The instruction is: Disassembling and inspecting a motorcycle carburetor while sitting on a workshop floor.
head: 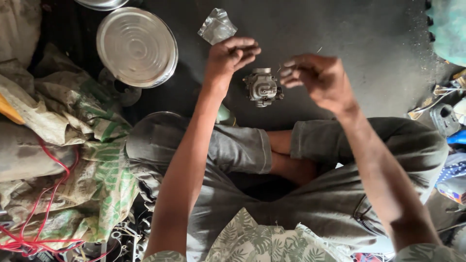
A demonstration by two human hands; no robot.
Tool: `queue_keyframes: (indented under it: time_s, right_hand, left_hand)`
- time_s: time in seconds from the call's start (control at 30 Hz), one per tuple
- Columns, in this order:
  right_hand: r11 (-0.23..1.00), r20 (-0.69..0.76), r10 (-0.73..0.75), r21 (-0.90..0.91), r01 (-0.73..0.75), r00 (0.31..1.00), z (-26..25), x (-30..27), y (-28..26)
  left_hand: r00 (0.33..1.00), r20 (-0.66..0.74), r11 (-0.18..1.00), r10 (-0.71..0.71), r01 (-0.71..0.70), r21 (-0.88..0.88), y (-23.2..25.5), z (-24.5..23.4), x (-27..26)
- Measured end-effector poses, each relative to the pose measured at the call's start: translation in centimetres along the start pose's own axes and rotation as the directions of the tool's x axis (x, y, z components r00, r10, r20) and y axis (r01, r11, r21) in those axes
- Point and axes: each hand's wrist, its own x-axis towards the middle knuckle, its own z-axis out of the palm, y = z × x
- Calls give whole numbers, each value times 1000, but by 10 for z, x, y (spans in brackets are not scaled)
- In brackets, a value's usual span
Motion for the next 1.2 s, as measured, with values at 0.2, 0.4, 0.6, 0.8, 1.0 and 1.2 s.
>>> queue_keyframes:
  time_s: [0.2,0.4,0.6,0.8,1.0,1.2]
  right_hand:
    - [986,-16,144,88,-142,989,13,-7,2]
    - [996,4,0,-90,0,1000,11,1,36]
    - [989,17,140,-54,-139,990,17,9,28]
    - [956,6,290,36,-290,957,13,10,50]
    - [943,115,272,168,-289,955,7,13,63]
    - [959,100,250,110,-260,963,9,11,60]
  left_hand:
    - [999,37,987,23,-29,158,-5,10,-4]
    - [994,-106,936,41,-1,353,15,23,-10]
    - [998,-47,914,-52,67,401,3,10,-9]
    - [994,80,594,-73,-21,804,26,33,-16]
    - [991,30,558,-134,50,828,32,39,-17]
    - [987,26,612,-157,77,787,27,38,-16]
